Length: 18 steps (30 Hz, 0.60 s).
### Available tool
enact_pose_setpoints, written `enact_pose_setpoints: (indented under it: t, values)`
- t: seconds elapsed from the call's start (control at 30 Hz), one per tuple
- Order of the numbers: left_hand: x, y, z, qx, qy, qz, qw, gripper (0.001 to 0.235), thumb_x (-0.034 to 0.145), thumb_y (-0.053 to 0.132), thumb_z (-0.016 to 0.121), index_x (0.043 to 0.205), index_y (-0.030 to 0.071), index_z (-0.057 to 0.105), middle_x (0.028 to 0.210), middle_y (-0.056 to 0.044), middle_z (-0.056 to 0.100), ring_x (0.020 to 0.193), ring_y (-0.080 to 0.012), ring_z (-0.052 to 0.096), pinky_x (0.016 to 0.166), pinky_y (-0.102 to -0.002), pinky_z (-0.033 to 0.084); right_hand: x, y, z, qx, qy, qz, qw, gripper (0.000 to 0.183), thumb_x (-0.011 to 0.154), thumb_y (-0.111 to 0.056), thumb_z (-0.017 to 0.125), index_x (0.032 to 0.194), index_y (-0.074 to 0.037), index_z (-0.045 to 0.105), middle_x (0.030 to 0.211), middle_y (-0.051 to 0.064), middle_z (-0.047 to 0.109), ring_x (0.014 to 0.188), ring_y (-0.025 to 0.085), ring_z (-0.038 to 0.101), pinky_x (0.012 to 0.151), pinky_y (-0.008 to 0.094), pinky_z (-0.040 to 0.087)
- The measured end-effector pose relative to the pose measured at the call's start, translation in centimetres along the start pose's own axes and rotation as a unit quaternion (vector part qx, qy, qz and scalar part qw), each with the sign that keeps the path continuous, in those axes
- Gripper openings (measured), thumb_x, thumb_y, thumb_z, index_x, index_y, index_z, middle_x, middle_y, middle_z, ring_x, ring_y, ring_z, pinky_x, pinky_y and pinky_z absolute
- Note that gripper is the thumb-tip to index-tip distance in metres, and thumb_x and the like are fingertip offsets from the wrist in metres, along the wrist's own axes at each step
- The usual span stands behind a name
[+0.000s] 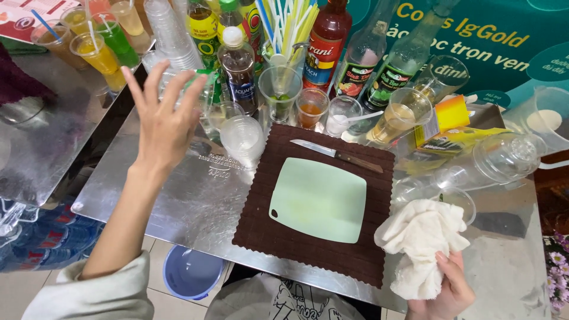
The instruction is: Drying plastic cups one by one using a white cloth on a coffee shop counter.
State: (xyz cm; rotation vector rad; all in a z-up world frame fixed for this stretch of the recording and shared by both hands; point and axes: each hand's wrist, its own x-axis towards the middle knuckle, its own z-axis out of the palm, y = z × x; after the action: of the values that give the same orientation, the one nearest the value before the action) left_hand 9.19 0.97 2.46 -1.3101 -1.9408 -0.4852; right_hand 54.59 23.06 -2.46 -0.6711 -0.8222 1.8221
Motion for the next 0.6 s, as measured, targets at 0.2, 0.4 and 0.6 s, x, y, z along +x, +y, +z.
enact_pose_setpoints:
  t: [0.2,0.4,0.6]
  values:
    - [0.3,-0.3,1.0,0.017,-0.031,0.064,0.997,0.079,0.082,-0.034,0.079,0.149,0.006,0.067,0.144,-0.019,0.07,0.143,-0.0448,0.049,0.111,-0.084,0.006,-0.2,-0.3,0.5,-0.034,0.023,0.0,0.999,0.066,0.086,-0.013,0.056,0.149,0.006,0.052,0.137,0.018,0.065,0.124,0.028,0.065,0.1,0.031,0.054]
    - [0.1,-0.7,2.4,0.054,-0.007,0.081,0.995,0.079,0.085,-0.033,0.08,0.151,0.01,0.068,0.144,-0.013,0.071,0.144,-0.0387,0.051,0.113,-0.08,0.006,-0.1,0.3,0.0,-0.03,0.024,0.012,0.999,0.064,0.084,-0.013,0.056,0.145,0.006,0.055,0.127,0.016,0.068,0.114,0.027,0.067,0.095,0.03,0.053]
    - [0.3,0.8,1.3,-0.079,0.029,-0.196,0.977,0.069,0.083,0.022,0.098,0.14,0.009,0.061,0.129,-0.017,0.063,0.122,-0.0344,0.054,0.105,-0.056,0.026,1.0,1.0,2.8,0.103,-0.14,0.031,0.984,0.065,0.091,-0.009,0.058,0.152,0.009,0.043,0.128,0.026,0.066,0.101,0.034,0.071,0.081,0.039,0.059]
